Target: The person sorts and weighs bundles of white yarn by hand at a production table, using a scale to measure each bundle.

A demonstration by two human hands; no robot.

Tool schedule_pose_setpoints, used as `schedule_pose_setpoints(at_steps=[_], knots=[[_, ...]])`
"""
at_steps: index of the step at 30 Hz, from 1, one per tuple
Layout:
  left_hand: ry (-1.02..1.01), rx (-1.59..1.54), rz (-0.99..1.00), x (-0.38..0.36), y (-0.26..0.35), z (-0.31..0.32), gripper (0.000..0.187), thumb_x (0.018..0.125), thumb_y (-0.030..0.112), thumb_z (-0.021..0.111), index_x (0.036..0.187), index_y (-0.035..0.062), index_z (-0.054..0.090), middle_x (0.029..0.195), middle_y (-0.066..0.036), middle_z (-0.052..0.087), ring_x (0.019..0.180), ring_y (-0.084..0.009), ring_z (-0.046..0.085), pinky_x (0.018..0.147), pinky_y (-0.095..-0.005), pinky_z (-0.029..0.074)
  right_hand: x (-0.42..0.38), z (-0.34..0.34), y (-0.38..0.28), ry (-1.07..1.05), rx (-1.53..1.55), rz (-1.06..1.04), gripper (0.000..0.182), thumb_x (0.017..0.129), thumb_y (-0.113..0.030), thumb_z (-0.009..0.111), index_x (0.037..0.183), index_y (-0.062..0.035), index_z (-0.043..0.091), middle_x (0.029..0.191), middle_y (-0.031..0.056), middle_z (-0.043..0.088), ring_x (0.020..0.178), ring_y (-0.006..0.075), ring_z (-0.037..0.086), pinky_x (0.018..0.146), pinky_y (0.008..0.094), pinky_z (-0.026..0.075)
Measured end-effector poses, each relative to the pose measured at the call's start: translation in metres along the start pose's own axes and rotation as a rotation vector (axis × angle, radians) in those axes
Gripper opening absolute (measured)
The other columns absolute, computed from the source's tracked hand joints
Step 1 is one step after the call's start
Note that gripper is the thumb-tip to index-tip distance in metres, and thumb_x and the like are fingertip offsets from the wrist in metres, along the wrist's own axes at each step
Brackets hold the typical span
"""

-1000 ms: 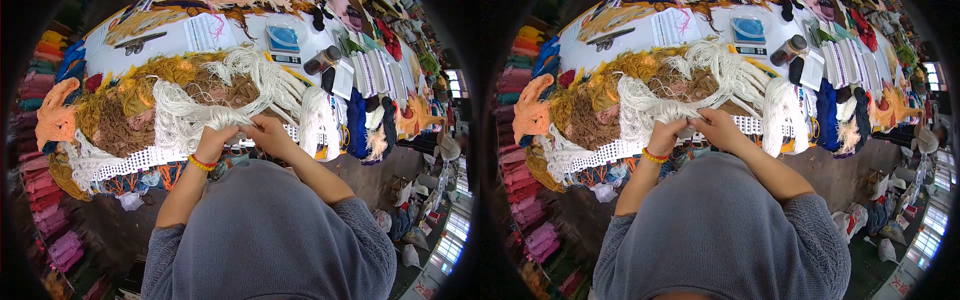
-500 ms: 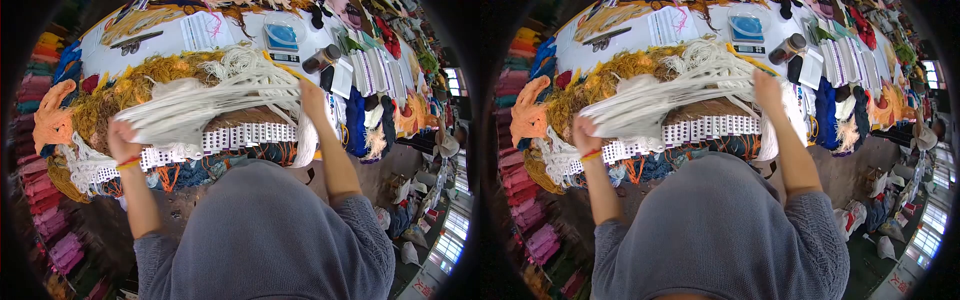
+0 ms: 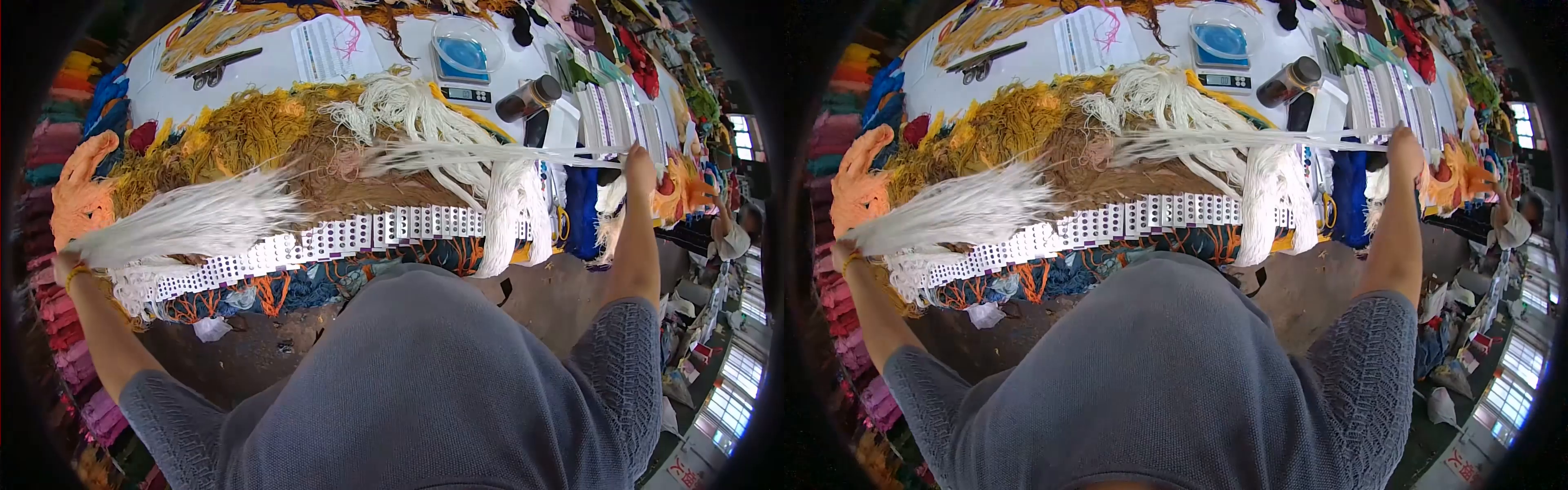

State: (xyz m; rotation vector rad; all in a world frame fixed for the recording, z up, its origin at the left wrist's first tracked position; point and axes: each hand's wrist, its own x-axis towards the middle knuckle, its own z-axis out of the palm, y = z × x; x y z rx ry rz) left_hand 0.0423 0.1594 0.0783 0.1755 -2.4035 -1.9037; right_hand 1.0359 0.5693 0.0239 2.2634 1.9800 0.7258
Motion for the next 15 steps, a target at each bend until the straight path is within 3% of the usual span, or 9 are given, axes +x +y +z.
schedule_pose_setpoints(at_steps=[3,4,5,7,8,10,11,13,15], knots=[[0.104,0.145,0.051,-0.005,0.02,0.009,0.031,0.082,0.028,0.043,0.067,0.0035,0.053,0.054,-0.005,0.046,0.048,-0.0171,0.044,0.046,-0.0317,0.039,0.028,-0.009,0.009,0.058,0.181,-0.012,0.04,0.09,-0.035,0.032,0.076,-0.0038,0.054,0.066,0.0165,0.058,0.067,0.0316,0.059,0.054,0.0416,0.045],[-0.143,0.087,0.086,0.046,0.0,0.012,0.029,0.083,0.028,0.045,0.069,0.0035,0.053,0.058,-0.004,0.047,0.052,-0.0165,0.045,0.05,-0.0302,0.04,0.041,-0.002,0.014,0.06,0.325,0.015,0.038,0.09,-0.034,0.034,0.074,-0.0048,0.053,0.06,0.0123,0.057,0.058,0.0259,0.06,0.048,0.0361,0.044],[-0.39,0.029,0.119,0.072,-0.016,0.018,0.027,0.083,0.027,0.046,0.072,0.0034,0.053,0.061,-0.004,0.048,0.056,-0.0158,0.046,0.054,-0.0287,0.041,0.042,-0.026,0.002,-0.18,0.763,0.172,0.035,0.089,-0.034,0.038,0.075,-0.006,0.052,0.057,0.0063,0.051,0.052,0.0186,0.052,0.044,0.0302,0.038],[-0.696,-0.179,-0.139,-0.038,-0.018,0.065,0.021,0.084,0.024,0.048,0.074,0.0063,0.051,0.066,-0.003,0.048,0.063,-0.0141,0.046,0.06,-0.0267,0.04,0.037,-0.095,-0.043,-0.457,1.473,0.286,0.029,0.088,-0.033,0.045,0.075,-0.0081,0.051,0.053,-0.0031,0.04,0.045,0.0077,0.037,0.041,0.0212,0.027],[-1.149,-0.349,-0.18,-0.08,-0.032,0.084,0.012,0.083,0.019,0.05,0.076,0.0092,0.049,0.068,0.0,0.045,0.064,-0.0114,0.045,0.06,-0.0252,0.038,0.037,-0.118,-0.061,-0.483,1.749,0.227,0.026,0.087,-0.032,0.048,0.074,-0.0091,0.05,0.054,-0.0066,0.035,0.044,0.0041,0.029,0.04,0.0181,0.022],[-1.347,-0.521,-0.442,-0.209,-0.024,0.12,0.008,0.082,0.016,0.053,0.079,0.0104,0.048,0.066,0.003,0.045,0.06,-0.0067,0.043,0.054,-0.0212,0.036,0.05,-0.162,-0.085,-0.404,1.841,0.056,0.022,0.086,-0.028,0.051,0.075,-0.0091,0.051,0.055,-0.0066,0.036,0.045,0.0039,0.031,0.041,0.0179,0.023],[-1.144,-0.422,-0.393,-0.277,-0.012,0.127,0.008,0.082,0.016,0.053,0.079,0.0097,0.049,0.067,0.003,0.046,0.058,-0.007,0.043,0.053,-0.021,0.038,0.065,-0.176,-0.086,-0.452,1.885,-0.045,0.02,0.085,-0.028,0.052,0.079,-0.0092,0.053,0.057,-0.0068,0.039,0.047,0.0028,0.032,0.042,0.0169,0.023],[-1.415,-0.629,-0.708,-0.318,-0.037,0.145,0.011,0.084,0.017,0.052,0.08,0.007,0.051,0.066,0.002,0.047,0.058,-0.0081,0.044,0.054,-0.0223,0.04,0.08,-0.218,-0.105,-0.311,1.902,-0.13,0.02,0.088,-0.025,0.047,0.08,-0.0069,0.052,0.055,-0.0072,0.034,0.046,0.0048,0.029,0.045,0.0193,0.022],[-1.403,-0.698,-0.915,-0.371,-0.043,0.152,0.014,0.084,0.02,0.053,0.08,0.006,0.05,0.067,0.001,0.043,0.058,-0.0094,0.041,0.056,-0.0226,0.039,0.113,-0.247,-0.107,-0.195,1.915,-0.21,0.018,0.087,-0.024,0.048,0.082,-0.0075,0.053,0.054,-0.004,0.035,0.048,0.0073,0.032,0.044,0.0208,0.026]])
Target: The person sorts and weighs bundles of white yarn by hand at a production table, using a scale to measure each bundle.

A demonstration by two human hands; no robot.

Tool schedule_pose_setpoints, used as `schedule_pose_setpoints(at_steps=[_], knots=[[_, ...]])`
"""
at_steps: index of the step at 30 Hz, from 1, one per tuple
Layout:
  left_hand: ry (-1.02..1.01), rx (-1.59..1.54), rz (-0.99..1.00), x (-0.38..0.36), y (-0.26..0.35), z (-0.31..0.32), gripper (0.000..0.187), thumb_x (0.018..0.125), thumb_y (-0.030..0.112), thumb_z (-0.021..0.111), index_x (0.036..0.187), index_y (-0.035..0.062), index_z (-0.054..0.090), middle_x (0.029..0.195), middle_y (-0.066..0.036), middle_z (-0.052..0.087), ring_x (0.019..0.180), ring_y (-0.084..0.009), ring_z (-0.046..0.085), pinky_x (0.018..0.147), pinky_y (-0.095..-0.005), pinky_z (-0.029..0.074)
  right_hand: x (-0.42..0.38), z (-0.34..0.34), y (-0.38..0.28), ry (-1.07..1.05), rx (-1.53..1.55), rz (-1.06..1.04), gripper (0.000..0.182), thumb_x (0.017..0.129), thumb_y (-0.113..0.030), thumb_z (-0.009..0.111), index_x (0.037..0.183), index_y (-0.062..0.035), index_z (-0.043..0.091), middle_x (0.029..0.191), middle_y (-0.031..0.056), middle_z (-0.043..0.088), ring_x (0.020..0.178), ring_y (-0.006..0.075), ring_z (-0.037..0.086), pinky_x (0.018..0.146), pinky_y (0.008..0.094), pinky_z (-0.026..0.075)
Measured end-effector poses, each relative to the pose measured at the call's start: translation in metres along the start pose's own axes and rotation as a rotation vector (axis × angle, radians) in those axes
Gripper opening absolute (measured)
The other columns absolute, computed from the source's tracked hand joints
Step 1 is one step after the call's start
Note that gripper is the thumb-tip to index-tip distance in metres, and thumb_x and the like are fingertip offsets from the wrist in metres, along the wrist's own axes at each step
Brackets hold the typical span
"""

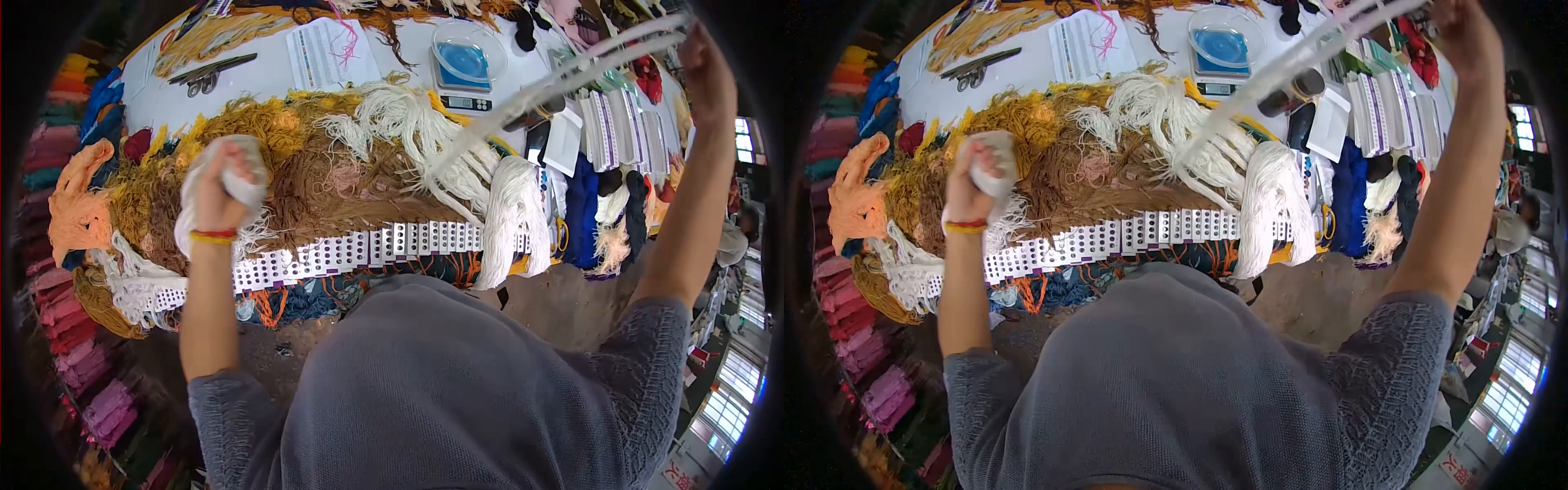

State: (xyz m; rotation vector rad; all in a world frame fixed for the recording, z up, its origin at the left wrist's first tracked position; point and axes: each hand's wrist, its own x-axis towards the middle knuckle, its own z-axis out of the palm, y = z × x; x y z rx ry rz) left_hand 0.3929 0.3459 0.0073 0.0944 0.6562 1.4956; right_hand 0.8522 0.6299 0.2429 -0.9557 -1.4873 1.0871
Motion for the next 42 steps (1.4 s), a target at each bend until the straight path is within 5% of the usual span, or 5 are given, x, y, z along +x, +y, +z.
schedule_pose_setpoints(at_steps=[3,6,13,25,42], knots=[[-0.101,-0.148,-0.111,0.008,-0.051,0.019,0.015,0.086,0.02,0.048,0.081,0.0057,0.049,0.07,0.0,0.042,0.06,-0.0104,0.04,0.06,-0.0249,0.038,0.064,-0.007,-0.053,-0.768,0.343,0.08,0.028,0.084,-0.019,0.042,0.093,0.0011,0.06,0.085,0.0138,0.062,0.074,0.0225,0.061,0.06,0.035,0.048],[-0.076,0.097,-0.028,0.003,-0.081,0.036,0.018,0.089,0.022,0.043,0.086,0.0061,0.051,0.069,0.0,0.044,0.061,-0.0116,0.043,0.064,-0.0318,0.043,0.022,0.091,-0.071,0.409,-0.19,-0.391,0.018,0.081,-0.023,0.053,0.073,-0.0083,0.059,0.064,0.0043,0.055,0.054,0.0146,0.054,0.045,0.0258,0.038],[-0.164,0.276,-0.024,-0.024,-0.103,0.066,0.028,0.086,0.021,0.049,0.104,-0.0004,0.05,0.069,-0.005,0.048,0.062,-0.0152,0.05,0.059,-0.0319,0.049,0.118,0.065,-0.063,0.1,-0.924,-0.904,0.021,0.078,-0.024,0.051,0.077,-0.0028,0.055,0.066,0.0047,0.052,0.056,0.0144,0.049,0.048,0.0276,0.04],[0.36,-0.079,-0.263,-0.015,-0.158,0.004,0.015,0.087,0.02,0.048,0.082,0.005,0.05,0.074,-0.004,0.051,0.065,-0.0155,0.05,0.06,-0.0281,0.043,-0.004,0.115,0.355,-0.334,-1.501,-0.11,0.016,0.078,-0.021,0.05,0.087,-0.0106,0.058,0.089,0.0128,0.054,0.08,0.0304,0.059,0.067,0.0423,0.048],[0.286,0.054,-0.151,0.029,-0.179,0.013,0.022,0.086,0.014,0.05,0.098,-0.0038,0.055,0.097,-0.014,0.058,0.088,-0.0214,0.057,0.079,-0.033,0.046,-0.223,0.192,0.236,-0.571,-0.302,0.454,0.014,0.08,-0.014,0.058,0.09,-0.0037,0.058,0.072,0.0016,0.058,0.06,0.005,0.049,0.056,0.0215,0.042]])
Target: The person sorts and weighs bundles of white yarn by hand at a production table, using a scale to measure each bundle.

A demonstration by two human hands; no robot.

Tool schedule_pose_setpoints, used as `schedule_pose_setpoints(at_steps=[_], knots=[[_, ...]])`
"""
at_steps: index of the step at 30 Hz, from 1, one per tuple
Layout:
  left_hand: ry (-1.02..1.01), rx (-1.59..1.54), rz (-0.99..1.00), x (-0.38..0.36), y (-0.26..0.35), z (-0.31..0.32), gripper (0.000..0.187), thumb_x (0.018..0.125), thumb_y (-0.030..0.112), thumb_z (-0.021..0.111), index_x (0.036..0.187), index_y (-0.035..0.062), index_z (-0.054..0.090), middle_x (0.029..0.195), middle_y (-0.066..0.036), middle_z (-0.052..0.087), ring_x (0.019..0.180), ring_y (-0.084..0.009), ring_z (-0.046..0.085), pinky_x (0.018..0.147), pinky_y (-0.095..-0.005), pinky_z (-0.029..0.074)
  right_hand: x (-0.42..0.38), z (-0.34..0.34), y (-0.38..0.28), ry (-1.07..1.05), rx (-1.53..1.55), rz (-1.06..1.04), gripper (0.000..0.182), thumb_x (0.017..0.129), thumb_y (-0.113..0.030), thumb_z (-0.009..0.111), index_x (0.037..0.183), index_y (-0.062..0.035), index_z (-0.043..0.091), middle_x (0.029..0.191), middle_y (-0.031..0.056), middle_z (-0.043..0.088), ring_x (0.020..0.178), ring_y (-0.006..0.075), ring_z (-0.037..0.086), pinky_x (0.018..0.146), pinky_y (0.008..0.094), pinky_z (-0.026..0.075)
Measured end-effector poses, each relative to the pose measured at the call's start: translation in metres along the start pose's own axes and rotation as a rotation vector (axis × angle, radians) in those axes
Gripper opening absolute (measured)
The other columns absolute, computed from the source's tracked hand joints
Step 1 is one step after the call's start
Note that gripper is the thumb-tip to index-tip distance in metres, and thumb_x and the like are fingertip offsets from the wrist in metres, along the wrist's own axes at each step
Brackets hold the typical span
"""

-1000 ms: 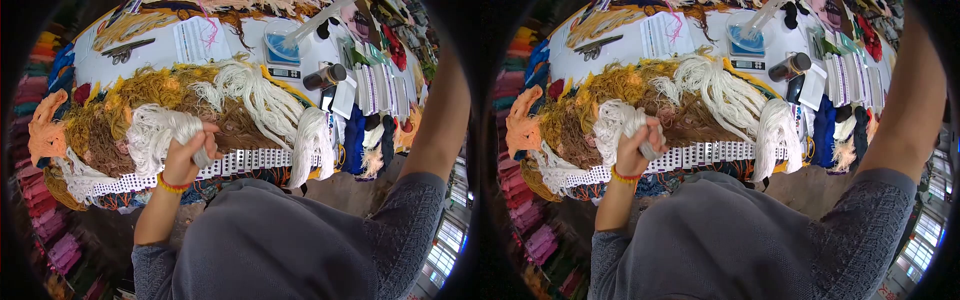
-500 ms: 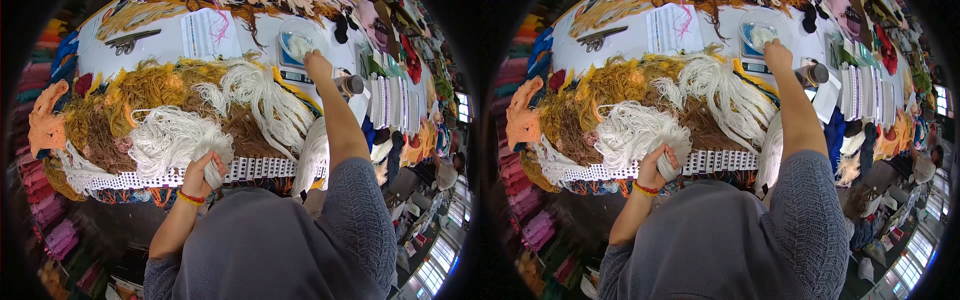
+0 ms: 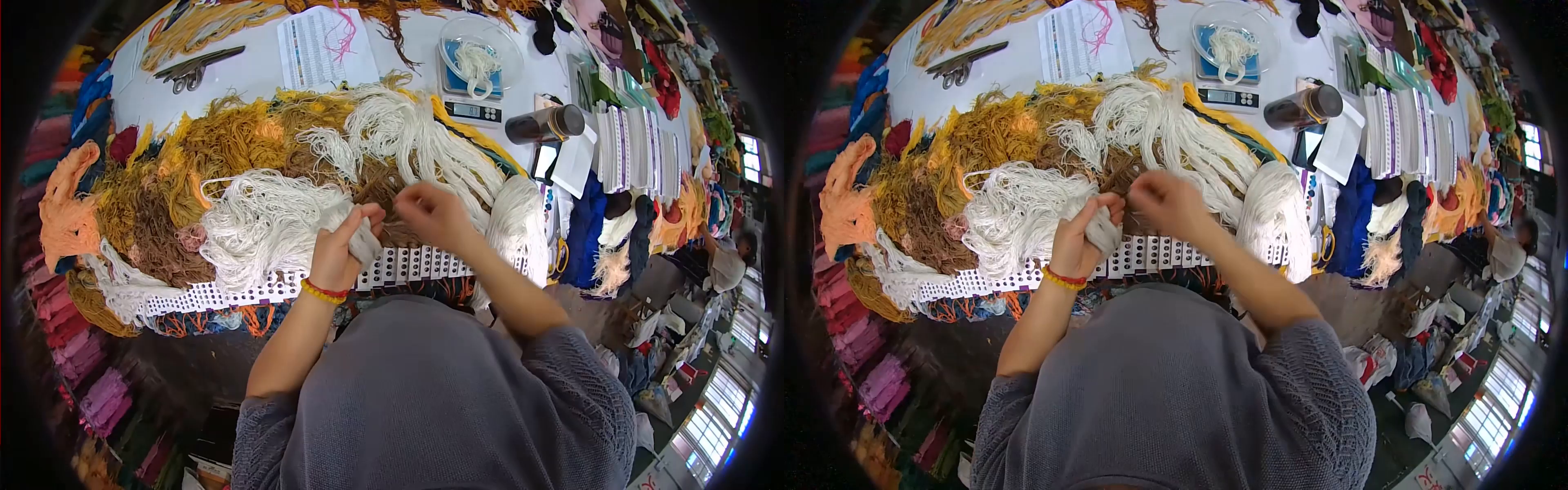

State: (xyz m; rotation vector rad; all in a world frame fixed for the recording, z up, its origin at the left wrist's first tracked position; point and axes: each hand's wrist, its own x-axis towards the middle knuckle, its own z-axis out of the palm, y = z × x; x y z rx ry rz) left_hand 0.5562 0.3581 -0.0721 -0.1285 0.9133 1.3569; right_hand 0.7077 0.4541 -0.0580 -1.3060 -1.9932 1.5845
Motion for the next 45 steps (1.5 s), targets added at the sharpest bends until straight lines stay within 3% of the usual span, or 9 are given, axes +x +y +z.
schedule_pose_setpoints(at_steps=[1,3,4,8,10,18,31,39,45], knots=[[-0.079,-0.042,-0.058,-0.006,0.004,0.009,0.025,0.086,0.014,0.05,0.104,-0.0039,0.053,0.1,-0.013,0.057,0.091,-0.0193,0.056,0.08,-0.0309,0.045,-0.011,0.014,-0.003,-0.103,0.248,0.04,0.015,0.081,-0.013,0.058,0.089,-0.0012,0.056,0.07,0.0016,0.057,0.06,0.0057,0.049,0.055,0.0217,0.042],[-0.089,0.038,0.0,-0.007,-0.003,0.016,0.026,0.086,0.014,0.05,0.104,-0.004,0.053,0.1,-0.012,0.057,0.091,-0.0184,0.055,0.08,-0.0302,0.044,-0.02,0.032,-0.003,-0.087,0.206,-0.059,0.015,0.081,-0.013,0.057,0.089,-0.0002,0.055,0.069,0.0012,0.056,0.06,0.006,0.048,0.055,0.0218,0.042],[-0.095,0.116,0.06,-0.008,-0.007,0.019,0.026,0.085,0.014,0.051,0.105,-0.0041,0.053,0.1,-0.011,0.057,0.091,-0.0176,0.055,0.08,-0.0295,0.044,-0.022,0.035,-0.004,-0.031,0.13,-0.012,0.014,0.078,-0.012,0.059,0.086,-0.0008,0.056,0.073,0.0085,0.056,0.06,0.0137,0.052,0.054,0.0272,0.042],[-0.012,0.142,0.123,-0.012,-0.011,0.016,0.025,0.083,0.011,0.055,0.103,-0.0046,0.054,0.098,-0.009,0.058,0.086,-0.015,0.056,0.073,-0.0267,0.046,-0.025,0.041,0.005,0.023,0.256,-0.101,0.012,0.079,-0.011,0.058,0.086,-0.0014,0.056,0.071,0.0077,0.055,0.057,0.0137,0.05,0.052,0.0264,0.041],[-0.007,0.142,0.112,-0.014,-0.009,0.014,0.023,0.083,0.011,0.055,0.1,-0.0044,0.055,0.096,-0.009,0.059,0.085,-0.0145,0.056,0.071,-0.0261,0.047,-0.028,0.038,0.007,-0.007,0.134,-0.1,0.01,0.085,-0.01,0.053,0.088,-0.001,0.053,0.074,0.0004,0.053,0.062,0.0036,0.044,0.053,0.0188,0.037],[-0.012,0.055,0.041,-0.019,-0.003,0.011,0.025,0.085,0.019,0.053,0.094,-0.004,0.058,0.081,-0.006,0.057,0.068,-0.0137,0.052,0.061,-0.0264,0.045,-0.033,0.044,-0.009,-0.075,0.689,0.165,0.016,0.087,-0.019,0.049,0.083,-0.0033,0.052,0.075,0.0017,0.057,0.049,0.0035,0.045,0.045,0.0171,0.037],[-0.07,0.14,0.124,-0.03,-0.012,0.02,0.028,0.084,0.011,0.05,0.105,-0.0076,0.052,0.099,-0.013,0.058,0.089,-0.0172,0.056,0.078,-0.028,0.045,-0.04,0.055,-0.005,-0.027,0.647,0.086,0.008,0.081,-0.01,0.055,0.08,-0.0014,0.055,0.071,-0.0018,0.054,0.063,0.0029,0.045,0.056,0.0182,0.038],[-0.057,0.132,0.158,-0.038,-0.01,0.015,0.023,0.084,0.008,0.052,0.103,-0.0031,0.054,0.096,-0.009,0.059,0.085,-0.0149,0.057,0.073,-0.0264,0.046,-0.05,0.049,-0.009,0.029,0.631,0.061,0.007,0.08,-0.009,0.056,0.08,-0.0015,0.054,0.07,-0.0016,0.054,0.06,0.0024,0.045,0.054,0.0176,0.036],[-0.131,0.11,0.144,-0.041,-0.007,0.008,0.021,0.084,0.009,0.051,0.102,-0.0021,0.053,0.093,-0.008,0.059,0.082,-0.0153,0.057,0.071,-0.0281,0.047,-0.057,0.044,-0.024,-0.033,0.914,0.296,0.008,0.081,-0.011,0.054,0.078,-0.0034,0.055,0.064,-0.0028,0.052,0.052,0.0032,0.043,0.047,0.0187,0.035]])
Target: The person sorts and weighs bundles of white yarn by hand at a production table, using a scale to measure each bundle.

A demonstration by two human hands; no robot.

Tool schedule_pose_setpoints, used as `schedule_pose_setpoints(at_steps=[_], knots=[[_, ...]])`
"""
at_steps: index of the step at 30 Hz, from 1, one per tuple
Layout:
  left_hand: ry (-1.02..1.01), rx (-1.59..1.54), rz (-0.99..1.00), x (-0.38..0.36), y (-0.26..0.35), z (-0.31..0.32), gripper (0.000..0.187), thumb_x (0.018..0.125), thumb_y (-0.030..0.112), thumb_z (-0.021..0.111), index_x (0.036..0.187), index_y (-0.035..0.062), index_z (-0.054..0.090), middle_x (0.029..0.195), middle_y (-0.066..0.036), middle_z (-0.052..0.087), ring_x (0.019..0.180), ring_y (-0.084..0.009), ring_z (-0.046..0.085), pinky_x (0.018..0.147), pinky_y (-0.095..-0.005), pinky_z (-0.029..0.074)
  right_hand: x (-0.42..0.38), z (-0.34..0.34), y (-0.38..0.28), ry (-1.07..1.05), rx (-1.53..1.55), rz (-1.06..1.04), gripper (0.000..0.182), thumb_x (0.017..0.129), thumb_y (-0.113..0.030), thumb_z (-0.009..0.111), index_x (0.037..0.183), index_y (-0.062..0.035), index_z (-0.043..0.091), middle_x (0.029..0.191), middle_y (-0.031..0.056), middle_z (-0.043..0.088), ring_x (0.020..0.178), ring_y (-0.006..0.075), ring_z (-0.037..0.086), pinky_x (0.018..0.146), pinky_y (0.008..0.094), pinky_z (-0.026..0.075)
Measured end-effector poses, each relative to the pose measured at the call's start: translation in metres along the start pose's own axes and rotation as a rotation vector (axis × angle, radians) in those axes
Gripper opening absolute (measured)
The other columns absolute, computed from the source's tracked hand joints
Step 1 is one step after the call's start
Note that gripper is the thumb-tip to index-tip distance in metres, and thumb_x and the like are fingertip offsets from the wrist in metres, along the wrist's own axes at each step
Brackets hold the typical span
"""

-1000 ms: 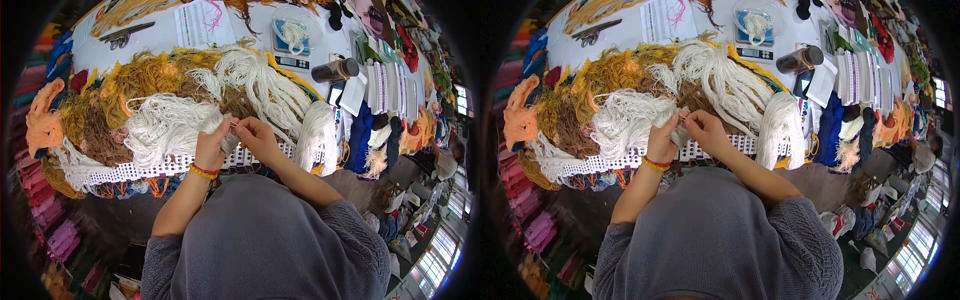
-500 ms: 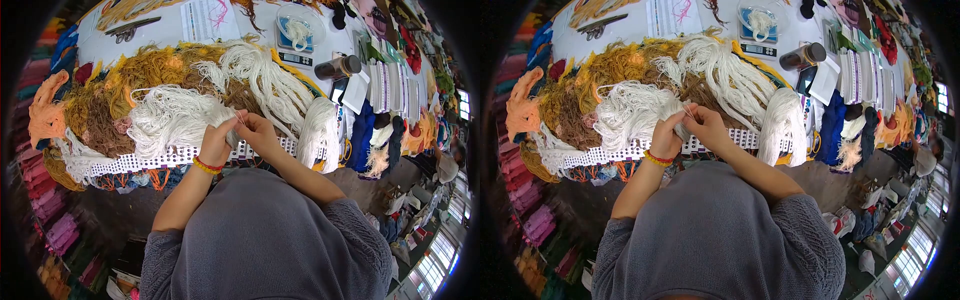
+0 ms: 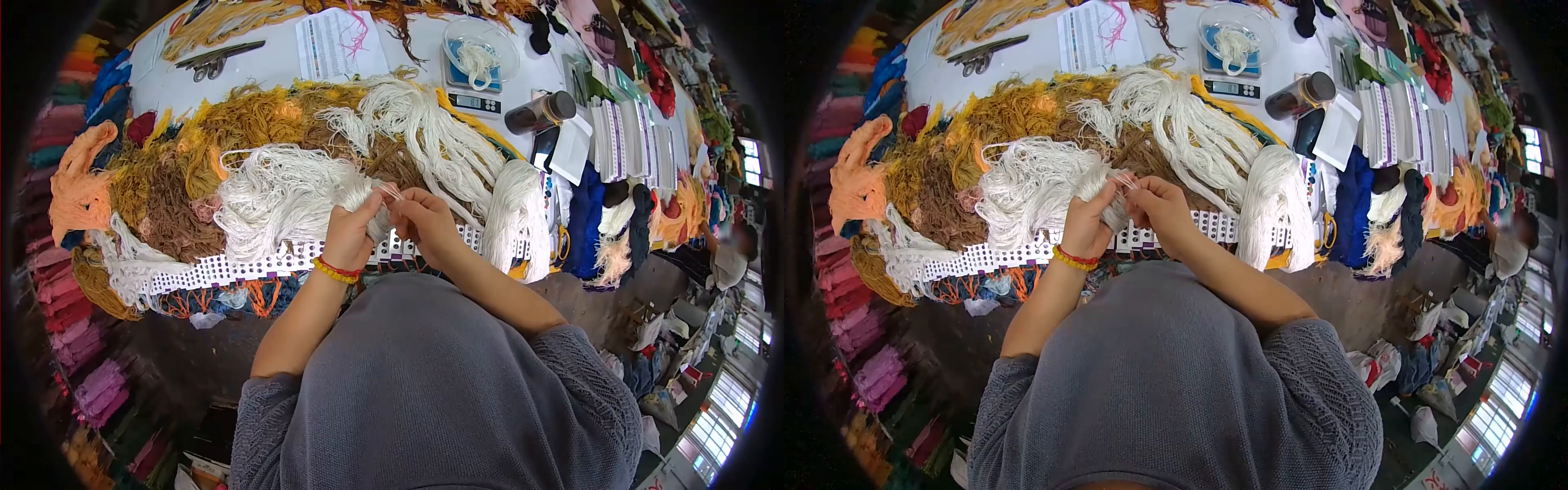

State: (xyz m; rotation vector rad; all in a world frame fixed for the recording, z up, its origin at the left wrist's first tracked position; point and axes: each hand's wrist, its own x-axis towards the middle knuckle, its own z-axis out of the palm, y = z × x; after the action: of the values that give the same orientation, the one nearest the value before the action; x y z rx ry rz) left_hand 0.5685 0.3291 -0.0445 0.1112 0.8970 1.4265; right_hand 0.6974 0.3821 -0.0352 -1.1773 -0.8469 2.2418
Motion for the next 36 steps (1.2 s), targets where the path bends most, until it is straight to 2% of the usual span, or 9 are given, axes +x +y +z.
schedule_pose_setpoints(at_steps=[8,13,16,19,21,25,28,32,36], knots=[[0.079,-0.071,0.22,-0.002,0.045,-0.061,0.015,0.085,0.016,0.047,0.079,0.0024,0.049,0.07,-0.006,0.05,0.067,-0.0173,0.053,0.07,-0.0319,0.045,-0.001,-0.017,-0.04,0.147,-0.396,-0.063,0.011,0.082,-0.016,0.055,0.081,-0.0055,0.059,0.059,-0.0023,0.049,0.047,0.0053,0.043,0.043,0.0184,0.035],[0.235,-0.189,0.453,-0.038,0.179,-0.26,0.011,0.077,0.012,0.049,0.069,0.0073,0.044,0.063,-0.001,0.043,0.057,-0.0107,0.042,0.059,-0.0248,0.041,0.017,-0.132,-0.106,0.461,-0.702,-0.334,0.016,0.08,-0.023,0.058,0.079,-0.0064,0.059,0.057,-0.0041,0.044,0.045,0.0041,0.037,0.04,0.0188,0.03],[1.101,0.099,0.68,-0.072,0.245,-0.331,0.017,0.083,0.019,0.044,0.07,0.0076,0.044,0.066,0.0,0.043,0.056,-0.0128,0.043,0.058,-0.0271,0.041,0.019,-0.175,-0.161,0.494,-0.613,-0.389,0.019,0.078,-0.023,0.059,0.077,-0.0043,0.058,0.053,-0.0035,0.043,0.042,0.0061,0.038,0.038,0.0198,0.028],[0.797,-0.072,0.757,-0.092,0.268,-0.419,0.019,0.085,0.022,0.042,0.075,0.0071,0.048,0.065,-0.001,0.044,0.057,-0.0125,0.043,0.052,-0.0277,0.037,0.001,-0.123,-0.229,0.303,-0.391,-0.616,0.016,0.081,-0.018,0.054,0.069,-0.0083,0.05,0.054,-0.004,0.04,0.046,0.0061,0.036,0.043,0.0198,0.03],[0.946,0.202,0.627,-0.07,0.244,-0.328,0.021,0.086,0.026,0.044,0.078,0.0077,0.05,0.065,-0.001,0.045,0.058,-0.0121,0.044,0.051,-0.0261,0.036,-0.008,-0.094,-0.277,-0.006,-0.236,-0.625,0.016,0.084,-0.018,0.053,0.072,-0.0097,0.048,0.058,-0.0048,0.04,0.046,0.004,0.033,0.042,0.0172,0.028],[0.548,0.177,0.489,-0.008,0.166,-0.253,0.023,0.086,0.026,0.05,0.075,0.0057,0.05,0.065,-0.002,0.047,0.057,-0.0113,0.042,0.05,-0.0236,0.035,-0.029,0.03,-0.332,-0.014,-0.112,-0.863,0.01,0.086,-0.014,0.05,0.083,-0.0066,0.055,0.065,-0.0035,0.051,0.052,0.0039,0.043,0.047,0.0143,0.037],[0.458,0.118,0.377,0.019,0.125,-0.208,0.025,0.087,0.025,0.048,0.073,0.0039,0.049,0.064,-0.003,0.046,0.054,-0.012,0.041,0.049,-0.0234,0.034,-0.05,0.074,-0.43,-0.509,0.918,0.49,0.015,0.087,-0.016,0.048,0.076,-0.0074,0.055,0.064,-0.0015,0.056,0.053,0.0067,0.052,0.049,0.0148,0.045],[0.538,0.263,0.394,0.022,0.115,-0.182,0.026,0.086,0.024,0.051,0.073,0.0015,0.05,0.064,-0.004,0.047,0.052,-0.0128,0.042,0.046,-0.0264,0.036,-0.033,0.115,-0.425,0.092,-0.451,-1.34,0.019,0.088,-0.017,0.045,0.073,-0.0091,0.053,0.06,-0.0017,0.054,0.054,0.0069,0.052,0.05,0.0159,0.045],[0.469,0.391,0.438,0.003,0.124,-0.151,0.029,0.087,0.027,0.05,0.073,0.0012,0.052,0.065,-0.004,0.05,0.053,-0.0116,0.045,0.049,-0.0256,0.04,-0.016,0.099,-0.469,0.326,-0.634,-1.434,0.015,0.084,-0.015,0.048,0.07,-0.0084,0.051,0.062,0.0017,0.054,0.054,0.0112,0.052,0.05,0.022,0.044]])
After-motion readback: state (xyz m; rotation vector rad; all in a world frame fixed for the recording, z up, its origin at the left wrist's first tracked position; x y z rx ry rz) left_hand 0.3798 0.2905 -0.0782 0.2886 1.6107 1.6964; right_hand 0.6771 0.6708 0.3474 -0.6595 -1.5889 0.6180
